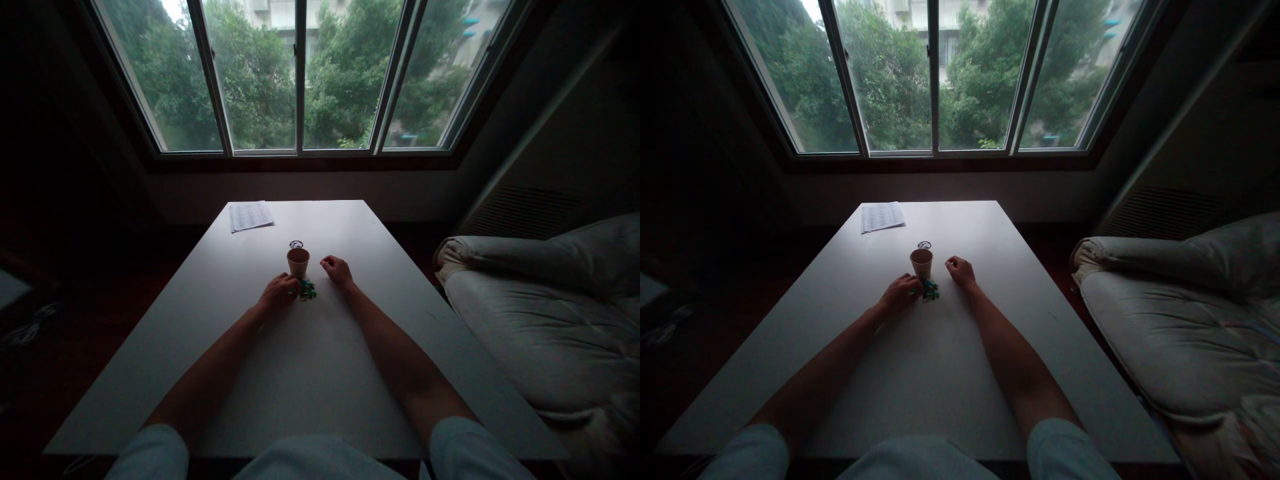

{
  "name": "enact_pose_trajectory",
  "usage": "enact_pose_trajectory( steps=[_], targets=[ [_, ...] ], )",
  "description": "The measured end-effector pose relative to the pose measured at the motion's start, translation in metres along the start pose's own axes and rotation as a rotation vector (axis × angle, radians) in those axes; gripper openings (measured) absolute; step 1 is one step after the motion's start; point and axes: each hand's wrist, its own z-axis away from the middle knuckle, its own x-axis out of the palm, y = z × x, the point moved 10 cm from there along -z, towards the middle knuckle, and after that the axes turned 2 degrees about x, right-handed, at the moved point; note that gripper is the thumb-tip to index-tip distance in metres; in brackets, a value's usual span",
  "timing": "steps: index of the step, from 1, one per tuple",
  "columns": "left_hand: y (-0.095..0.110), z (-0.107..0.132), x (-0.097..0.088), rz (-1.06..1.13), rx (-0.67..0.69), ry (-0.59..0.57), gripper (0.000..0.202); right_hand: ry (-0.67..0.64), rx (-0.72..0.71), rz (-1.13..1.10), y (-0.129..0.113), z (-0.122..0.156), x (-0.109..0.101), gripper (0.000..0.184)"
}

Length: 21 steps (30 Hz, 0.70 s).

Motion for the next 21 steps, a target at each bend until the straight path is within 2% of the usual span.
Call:
enact_pose_trajectory(
  steps=[5, 11, 17, 21],
  targets=[
    [0.005, 0.001, -0.014, 0.061, -0.037, 0.113, 0.012, -0.007, -0.014, -0.001, -0.001, 0.0, 0.002, 0.027],
    [-0.012, 0.001, -0.024, 0.332, -0.177, 0.296, 0.012, -0.007, -0.015, 0.014, -0.004, 0.003, 0.001, 0.026],
    [-0.031, 0.001, -0.023, 0.658, -0.279, 0.409, 0.008, -0.014, -0.023, 0.024, -0.003, 0.003, 0.003, 0.025],
    [-0.042, 0.0, -0.019, 0.776, -0.355, 0.454, 0.008, -0.02, -0.022, 0.042, -0.004, 0.004, 0.005, 0.024]
  ],
)
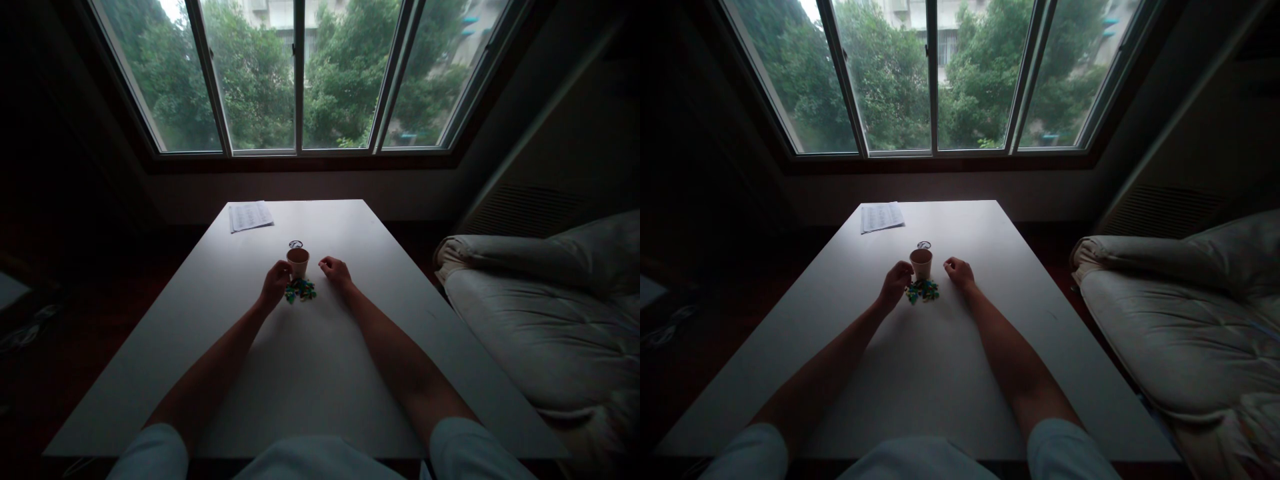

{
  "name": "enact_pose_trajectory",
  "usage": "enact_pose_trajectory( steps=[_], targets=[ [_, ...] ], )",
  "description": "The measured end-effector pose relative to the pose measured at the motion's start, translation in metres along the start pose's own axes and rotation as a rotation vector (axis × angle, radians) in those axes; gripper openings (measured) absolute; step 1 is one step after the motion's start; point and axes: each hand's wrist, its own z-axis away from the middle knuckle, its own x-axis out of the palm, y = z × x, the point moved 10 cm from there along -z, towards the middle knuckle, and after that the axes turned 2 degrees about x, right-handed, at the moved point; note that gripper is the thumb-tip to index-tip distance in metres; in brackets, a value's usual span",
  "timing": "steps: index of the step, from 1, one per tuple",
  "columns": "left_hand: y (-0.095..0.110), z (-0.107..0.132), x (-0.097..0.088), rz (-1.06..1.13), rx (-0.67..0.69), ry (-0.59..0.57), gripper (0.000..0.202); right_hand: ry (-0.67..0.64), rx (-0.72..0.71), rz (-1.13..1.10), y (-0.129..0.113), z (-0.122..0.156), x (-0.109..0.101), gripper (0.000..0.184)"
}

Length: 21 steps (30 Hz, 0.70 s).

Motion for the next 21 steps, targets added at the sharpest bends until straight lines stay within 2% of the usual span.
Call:
enact_pose_trajectory(
  steps=[6, 9, 16, 21],
  targets=[
    [-0.003, -0.003, 0.004, 0.067, -0.059, -0.003, 0.007, -0.005, -0.011, 0.022, -0.001, 0.002, 0.0, 0.024],
    [0.002, -0.005, 0.005, 0.096, -0.076, -0.008, 0.017, -0.006, -0.013, 0.027, -0.001, 0.002, 0.0, 0.023],
    [0.02, -0.014, 0.015, 0.203, -0.091, -0.131, 0.05, -0.01, -0.011, 0.034, -0.001, 0.004, 0.001, 0.023],
    [0.022, -0.014, 0.009, 0.232, -0.097, -0.1, 0.052, -0.007, -0.021, 0.025, 0.0, 0.003, 0.001, 0.023]
  ],
)
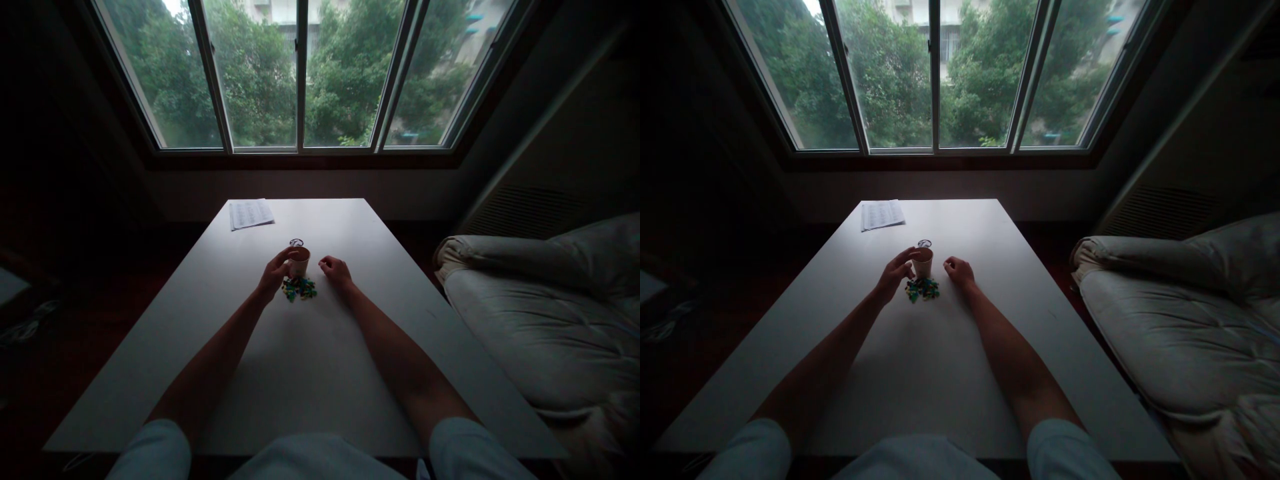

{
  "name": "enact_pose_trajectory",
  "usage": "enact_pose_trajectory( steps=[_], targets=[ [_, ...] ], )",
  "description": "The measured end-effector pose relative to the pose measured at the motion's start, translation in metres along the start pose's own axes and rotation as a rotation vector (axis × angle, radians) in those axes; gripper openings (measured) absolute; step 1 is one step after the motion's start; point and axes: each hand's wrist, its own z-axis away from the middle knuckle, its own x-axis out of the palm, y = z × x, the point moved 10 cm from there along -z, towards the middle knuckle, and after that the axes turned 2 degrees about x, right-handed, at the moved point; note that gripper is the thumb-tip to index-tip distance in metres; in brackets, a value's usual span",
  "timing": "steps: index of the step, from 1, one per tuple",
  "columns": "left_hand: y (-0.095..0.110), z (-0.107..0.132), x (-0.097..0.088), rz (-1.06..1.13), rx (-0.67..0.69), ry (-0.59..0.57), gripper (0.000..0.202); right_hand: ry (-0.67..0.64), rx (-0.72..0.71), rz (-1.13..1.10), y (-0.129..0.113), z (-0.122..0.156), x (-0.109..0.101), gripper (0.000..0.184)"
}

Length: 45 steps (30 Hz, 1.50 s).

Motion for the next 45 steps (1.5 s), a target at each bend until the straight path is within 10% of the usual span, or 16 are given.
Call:
enact_pose_trajectory(
  steps=[10, 19, 45],
  targets=[
    [-0.012, 0.003, -0.033, -0.342, 0.083, 0.113, 0.023, -0.2, -0.147, -0.033, -0.022, 0.005, 0.02, 0.019],
    [-0.027, 0.014, -0.035, -1.006, 0.148, -0.049, 0.02, -0.476, -0.289, -0.058, -0.047, 0.022, 0.034, 0.015],
    [-0.052, 0.019, -0.026, -1.219, 0.116, -0.198, 0.032, -0.303, -0.377, -0.029, -0.047, 0.018, 0.028, 0.01]
  ],
)
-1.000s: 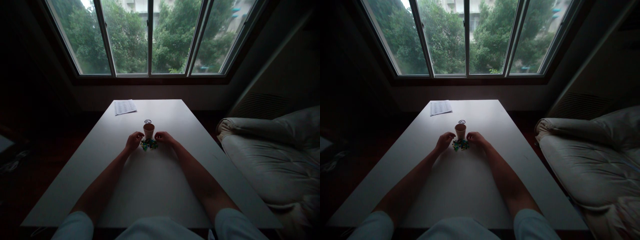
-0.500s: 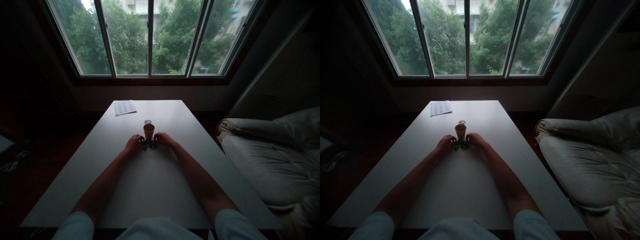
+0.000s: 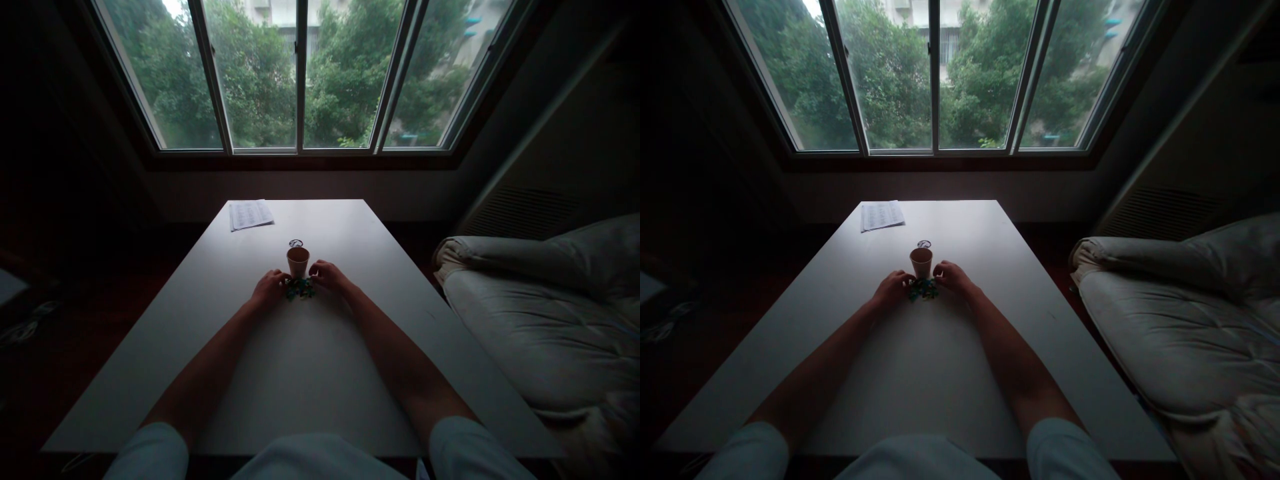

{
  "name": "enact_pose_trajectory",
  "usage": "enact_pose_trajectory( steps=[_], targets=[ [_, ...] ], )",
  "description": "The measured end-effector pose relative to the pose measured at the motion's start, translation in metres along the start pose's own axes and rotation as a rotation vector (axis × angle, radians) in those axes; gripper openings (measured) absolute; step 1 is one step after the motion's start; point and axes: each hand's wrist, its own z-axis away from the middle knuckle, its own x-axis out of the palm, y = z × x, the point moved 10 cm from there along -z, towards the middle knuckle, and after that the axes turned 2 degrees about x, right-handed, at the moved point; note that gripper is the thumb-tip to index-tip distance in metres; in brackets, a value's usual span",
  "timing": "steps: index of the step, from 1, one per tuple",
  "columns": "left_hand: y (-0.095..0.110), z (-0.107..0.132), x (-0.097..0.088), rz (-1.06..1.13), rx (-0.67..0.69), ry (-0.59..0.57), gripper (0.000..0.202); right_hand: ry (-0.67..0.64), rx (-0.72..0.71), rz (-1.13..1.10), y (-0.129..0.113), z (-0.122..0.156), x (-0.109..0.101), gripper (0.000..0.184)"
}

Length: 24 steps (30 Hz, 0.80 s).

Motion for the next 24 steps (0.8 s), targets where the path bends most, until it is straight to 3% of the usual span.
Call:
enact_pose_trajectory(
  steps=[8, 24],
  targets=[
    [0.005, 0.001, -0.002, 0.023, 0.024, 0.001, 0.028, 0.004, 0.047, 0.167, 0.0, -0.005, 0.011, 0.008],
    [0.0, 0.001, -0.011, 0.025, -0.042, 0.055, 0.023, -0.048, 0.01, 0.19, -0.011, -0.003, 0.016, 0.013]
  ],
)
